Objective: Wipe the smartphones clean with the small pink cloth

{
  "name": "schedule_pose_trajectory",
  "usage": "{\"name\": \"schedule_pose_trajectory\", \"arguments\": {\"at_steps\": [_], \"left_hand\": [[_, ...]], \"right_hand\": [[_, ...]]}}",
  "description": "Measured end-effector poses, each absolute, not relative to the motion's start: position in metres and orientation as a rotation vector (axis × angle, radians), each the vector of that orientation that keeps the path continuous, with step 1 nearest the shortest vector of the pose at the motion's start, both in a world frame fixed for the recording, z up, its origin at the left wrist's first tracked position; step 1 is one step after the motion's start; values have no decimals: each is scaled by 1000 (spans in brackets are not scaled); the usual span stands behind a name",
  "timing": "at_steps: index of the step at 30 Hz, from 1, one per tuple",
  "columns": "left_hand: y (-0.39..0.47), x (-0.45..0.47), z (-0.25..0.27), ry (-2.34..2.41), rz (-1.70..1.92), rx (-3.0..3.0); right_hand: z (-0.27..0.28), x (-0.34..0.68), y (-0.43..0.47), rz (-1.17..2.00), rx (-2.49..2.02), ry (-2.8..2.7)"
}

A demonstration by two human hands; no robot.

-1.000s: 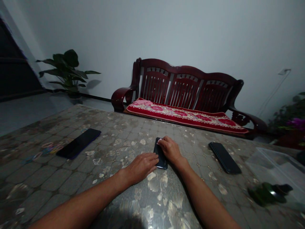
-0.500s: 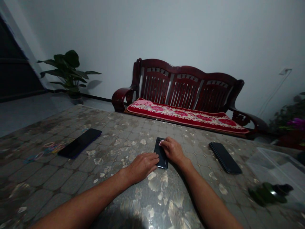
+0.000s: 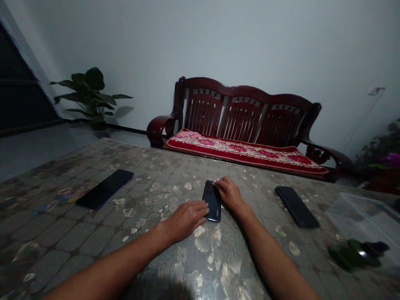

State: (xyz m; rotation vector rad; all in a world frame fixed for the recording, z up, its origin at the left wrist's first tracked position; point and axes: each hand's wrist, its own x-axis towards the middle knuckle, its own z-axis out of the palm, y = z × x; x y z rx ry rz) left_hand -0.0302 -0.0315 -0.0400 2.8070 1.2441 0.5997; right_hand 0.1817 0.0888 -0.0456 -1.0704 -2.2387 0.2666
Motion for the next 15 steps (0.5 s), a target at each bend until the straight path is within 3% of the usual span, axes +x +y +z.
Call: {"name": "schedule_pose_trajectory", "arguments": {"at_steps": [15], "left_hand": [[-33, -30, -41, 1272, 589, 2822]], "right_hand": [[-39, 192, 63, 411, -886, -2336]]}}
